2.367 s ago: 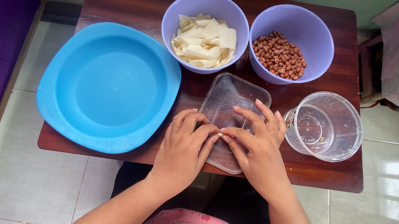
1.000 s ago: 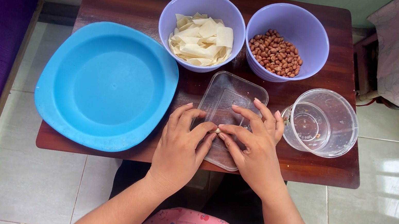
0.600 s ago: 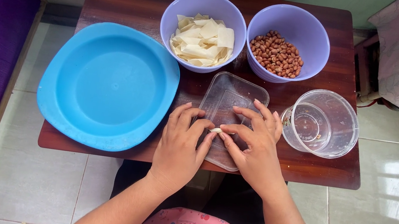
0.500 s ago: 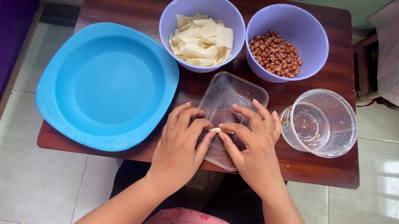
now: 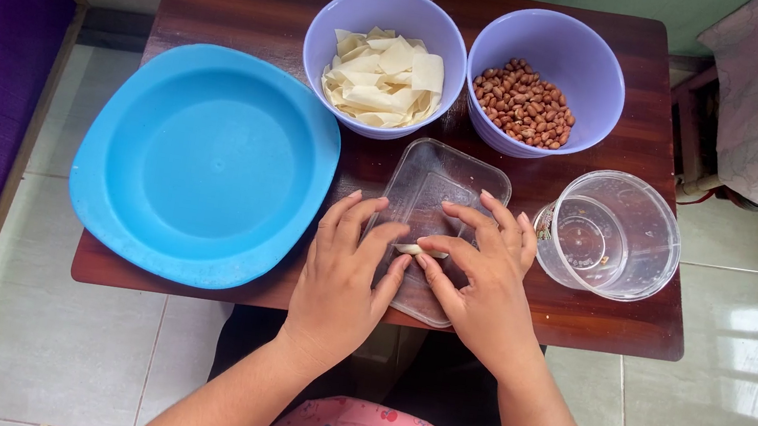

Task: Rolling peanuts into small dough wrappers to prepare bite-sized snacks.

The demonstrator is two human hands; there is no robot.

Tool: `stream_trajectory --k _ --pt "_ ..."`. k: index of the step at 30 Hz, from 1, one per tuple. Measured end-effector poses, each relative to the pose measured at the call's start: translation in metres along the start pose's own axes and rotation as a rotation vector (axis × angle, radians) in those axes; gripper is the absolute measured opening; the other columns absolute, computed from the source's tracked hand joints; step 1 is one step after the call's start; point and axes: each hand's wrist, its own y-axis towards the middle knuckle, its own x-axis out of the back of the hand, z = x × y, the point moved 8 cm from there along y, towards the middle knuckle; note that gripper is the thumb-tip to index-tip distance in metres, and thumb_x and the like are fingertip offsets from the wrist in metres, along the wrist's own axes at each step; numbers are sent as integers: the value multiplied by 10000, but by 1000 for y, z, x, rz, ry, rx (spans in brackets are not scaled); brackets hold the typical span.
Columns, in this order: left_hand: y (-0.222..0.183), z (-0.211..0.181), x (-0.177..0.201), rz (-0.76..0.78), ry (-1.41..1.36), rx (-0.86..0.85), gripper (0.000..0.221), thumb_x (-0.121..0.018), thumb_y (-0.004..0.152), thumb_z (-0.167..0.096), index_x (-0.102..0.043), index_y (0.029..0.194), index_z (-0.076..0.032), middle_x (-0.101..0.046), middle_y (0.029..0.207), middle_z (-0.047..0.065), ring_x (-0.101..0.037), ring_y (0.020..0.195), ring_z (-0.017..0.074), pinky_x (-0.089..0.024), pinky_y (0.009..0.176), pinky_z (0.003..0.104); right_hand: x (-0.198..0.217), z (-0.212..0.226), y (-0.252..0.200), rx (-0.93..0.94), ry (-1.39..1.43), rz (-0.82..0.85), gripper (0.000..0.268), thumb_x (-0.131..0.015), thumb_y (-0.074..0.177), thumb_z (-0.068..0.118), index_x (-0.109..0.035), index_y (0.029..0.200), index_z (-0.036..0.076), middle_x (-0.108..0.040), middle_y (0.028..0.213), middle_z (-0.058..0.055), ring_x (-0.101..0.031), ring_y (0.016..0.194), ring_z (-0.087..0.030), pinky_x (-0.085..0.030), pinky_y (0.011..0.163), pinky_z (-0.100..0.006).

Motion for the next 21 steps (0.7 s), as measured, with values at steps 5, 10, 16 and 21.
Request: stream_trajectory --k 5,10,16,21 --pt "-2 3 -4 34 -23 -4 159 -663 986 -297 -659 1095 -181 -497 1361 85 -382 1423 357 -381 1130 483 1 4 0 33 1 11 112 -772 893 298 -747 1002 300 -611 1334 43 -389 1427 -272 -97 1199 -530" --pt "-1 5 -7 86 -27 30 126 -641 999 -302 -683 1063 -202 -501 1373 74 -358 1450 347 -353 1148 492 1 4 1 3 24 18 118 -780 882 292 -749 996 294 -612 1331 38 -391 1425 -281 -101 1198 -536" --pt "-1 5 -7 106 -17 44 113 -645 999 -294 -704 1070 -230 -503 1353 84 -354 1453 364 -375 1131 501 3 2 1 -16 34 15 98 -791 873 309 -762 965 293 -625 1316 28 -396 1424 -291 -108 1199 -541" --pt "-1 6 -7 106 -26 43 109 -637 1002 -284 -698 1075 -231 -491 1358 85 -345 1454 374 -392 1117 499 6 2 0 1 51 -10 139 -787 880 301 -773 1016 327 -615 1349 29 -391 1431 -290 -116 1203 -536"
